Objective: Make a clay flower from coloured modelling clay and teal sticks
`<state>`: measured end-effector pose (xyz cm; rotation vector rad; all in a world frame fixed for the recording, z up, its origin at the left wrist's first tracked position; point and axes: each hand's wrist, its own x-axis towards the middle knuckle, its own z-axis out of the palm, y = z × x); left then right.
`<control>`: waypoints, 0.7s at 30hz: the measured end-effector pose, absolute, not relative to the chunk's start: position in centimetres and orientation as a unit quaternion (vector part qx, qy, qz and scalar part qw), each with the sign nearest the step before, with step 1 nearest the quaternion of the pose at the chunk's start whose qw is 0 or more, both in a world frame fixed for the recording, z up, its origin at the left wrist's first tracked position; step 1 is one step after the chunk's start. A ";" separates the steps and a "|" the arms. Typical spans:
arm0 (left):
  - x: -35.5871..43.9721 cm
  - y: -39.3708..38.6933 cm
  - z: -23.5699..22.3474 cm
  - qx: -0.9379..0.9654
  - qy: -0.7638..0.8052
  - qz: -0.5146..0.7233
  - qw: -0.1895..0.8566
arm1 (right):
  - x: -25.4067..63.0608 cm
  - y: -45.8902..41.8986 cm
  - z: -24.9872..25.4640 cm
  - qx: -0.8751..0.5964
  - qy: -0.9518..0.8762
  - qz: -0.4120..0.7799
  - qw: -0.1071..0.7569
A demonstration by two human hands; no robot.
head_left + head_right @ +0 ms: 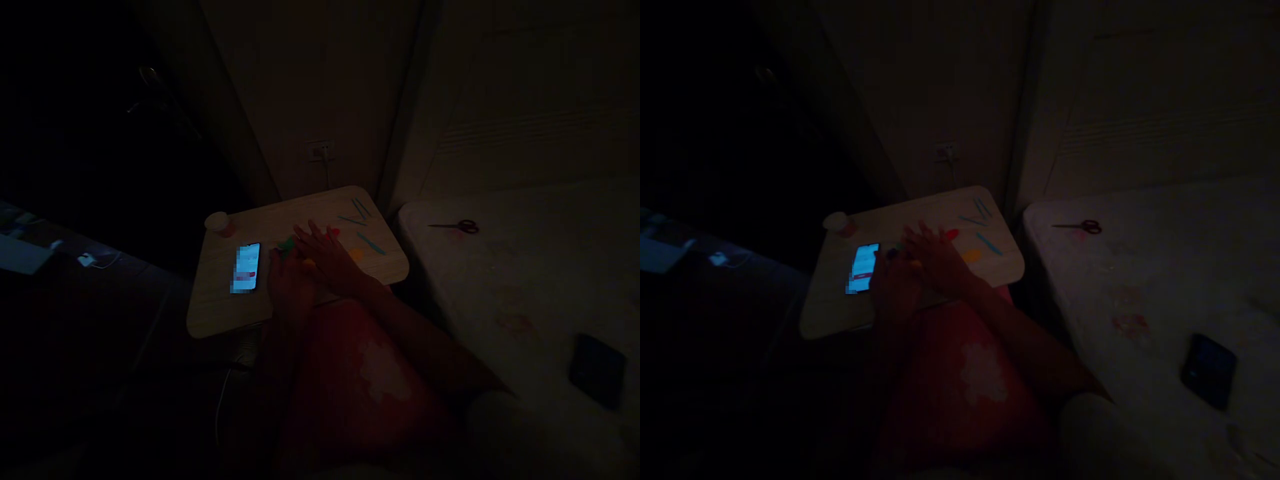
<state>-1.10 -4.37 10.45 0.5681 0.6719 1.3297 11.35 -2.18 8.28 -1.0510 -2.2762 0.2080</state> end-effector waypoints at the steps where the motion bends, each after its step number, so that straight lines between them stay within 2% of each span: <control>1: -1.2 -4.4 10.5 0.252 0.298 0.603 0.696 | 11.4 -2.2 8.0 -0.398 -0.858 0.083 0.314; 4: -1.3 -4.2 10.3 0.266 0.282 0.589 0.710 | 11.5 -2.5 7.5 -0.387 -0.840 0.107 0.365; 6: -1.4 -3.9 9.9 0.277 0.269 0.577 0.720 | 11.6 -2.6 7.4 -0.384 -0.807 0.133 0.429; 10: -1.3 -2.9 7.8 0.288 0.277 0.627 0.668 | 12.1 -2.7 7.1 -0.432 -0.668 0.227 0.562; 13: -1.0 -2.1 5.6 0.350 0.312 0.626 0.624 | 12.4 -2.6 6.5 -0.451 -0.616 0.315 0.564; 17: -0.8 -1.6 3.8 0.498 0.353 0.623 0.489 | 12.7 -2.5 5.2 -0.423 -0.614 0.388 0.541; 21: -1.2 -1.6 3.1 0.641 0.345 0.560 0.396 | 13.1 -2.2 3.4 -0.423 -0.542 0.490 0.536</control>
